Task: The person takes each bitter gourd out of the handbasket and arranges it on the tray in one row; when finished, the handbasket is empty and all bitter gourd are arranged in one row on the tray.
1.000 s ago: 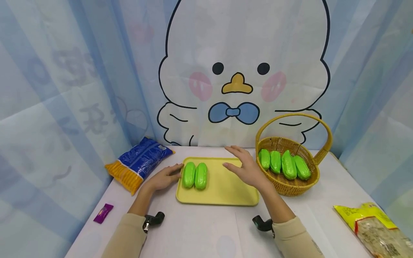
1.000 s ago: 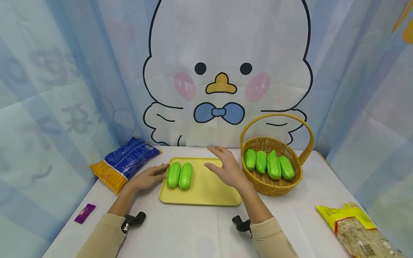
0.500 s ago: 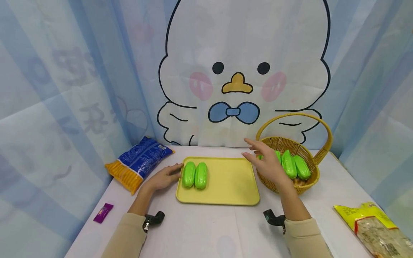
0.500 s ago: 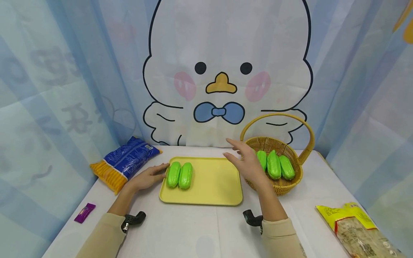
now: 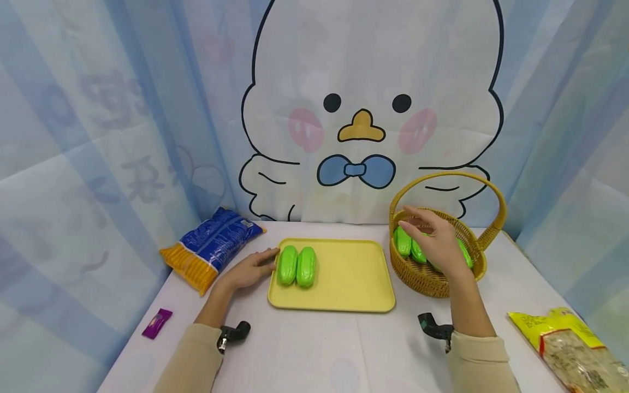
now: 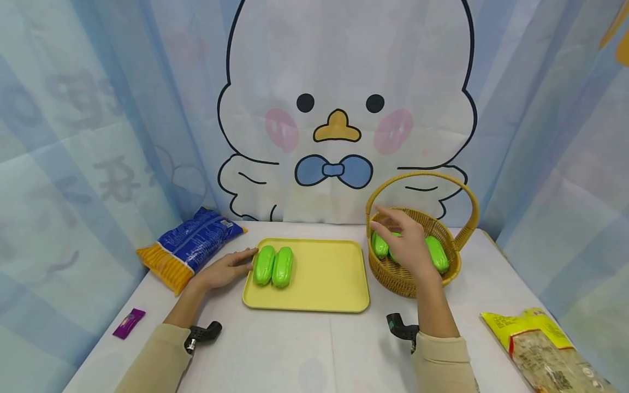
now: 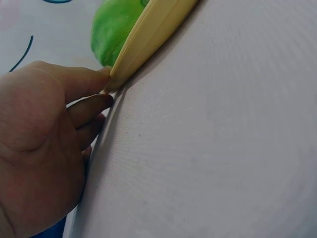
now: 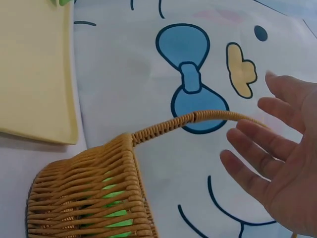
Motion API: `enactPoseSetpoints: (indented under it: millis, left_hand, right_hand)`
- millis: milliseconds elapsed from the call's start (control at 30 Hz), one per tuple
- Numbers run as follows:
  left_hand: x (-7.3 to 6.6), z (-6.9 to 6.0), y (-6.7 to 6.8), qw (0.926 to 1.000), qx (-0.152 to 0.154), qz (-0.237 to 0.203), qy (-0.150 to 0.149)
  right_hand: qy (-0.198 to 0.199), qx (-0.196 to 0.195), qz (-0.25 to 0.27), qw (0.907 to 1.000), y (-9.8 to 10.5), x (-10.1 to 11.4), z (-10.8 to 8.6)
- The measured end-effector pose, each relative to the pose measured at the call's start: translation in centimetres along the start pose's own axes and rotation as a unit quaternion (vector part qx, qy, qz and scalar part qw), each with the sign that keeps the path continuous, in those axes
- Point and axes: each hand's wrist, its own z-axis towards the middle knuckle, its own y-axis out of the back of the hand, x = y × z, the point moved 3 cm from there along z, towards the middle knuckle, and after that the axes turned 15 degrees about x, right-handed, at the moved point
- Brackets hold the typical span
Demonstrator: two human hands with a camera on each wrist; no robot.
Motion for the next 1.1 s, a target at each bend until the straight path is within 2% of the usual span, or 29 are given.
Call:
enactPoseSetpoints:
  millis: [200, 400, 733, 967, 1100]
  left_hand:
    - [0.2, 0.0, 0.1, 1.0, -0.004, 0.001, 0.003]
    - [0.2, 0.1, 0.1, 1.0, -0.004, 0.004, -0.001]
    - [0.2, 0.2, 0.0, 1.0, 0.0, -0.001, -0.006]
    - [0.4, 0.2, 0.0, 1.0, -0.004, -0.003, -0.005]
    - [0.4, 0.3, 0.0, 1.0, -0.004, -0.004, -0.005]
  right_hand:
    - [-0.059, -0.006, 0.007, 0.9982, 1.0, -1.4, -0.5]
    - [-0.108, 0.013, -0.009, 0.994, 2.0, -2.6, -1.0]
    - [-0.132, 0.025, -0.056, 0.9894, 2.8, -5.4, -2.0]
    - [-0.147, 0.05, -0.104, 0.9824, 2.6, -7.0, -2.2]
    - [-0.17, 0.077, -0.112, 0.976, 2.1, -8.2, -2.3]
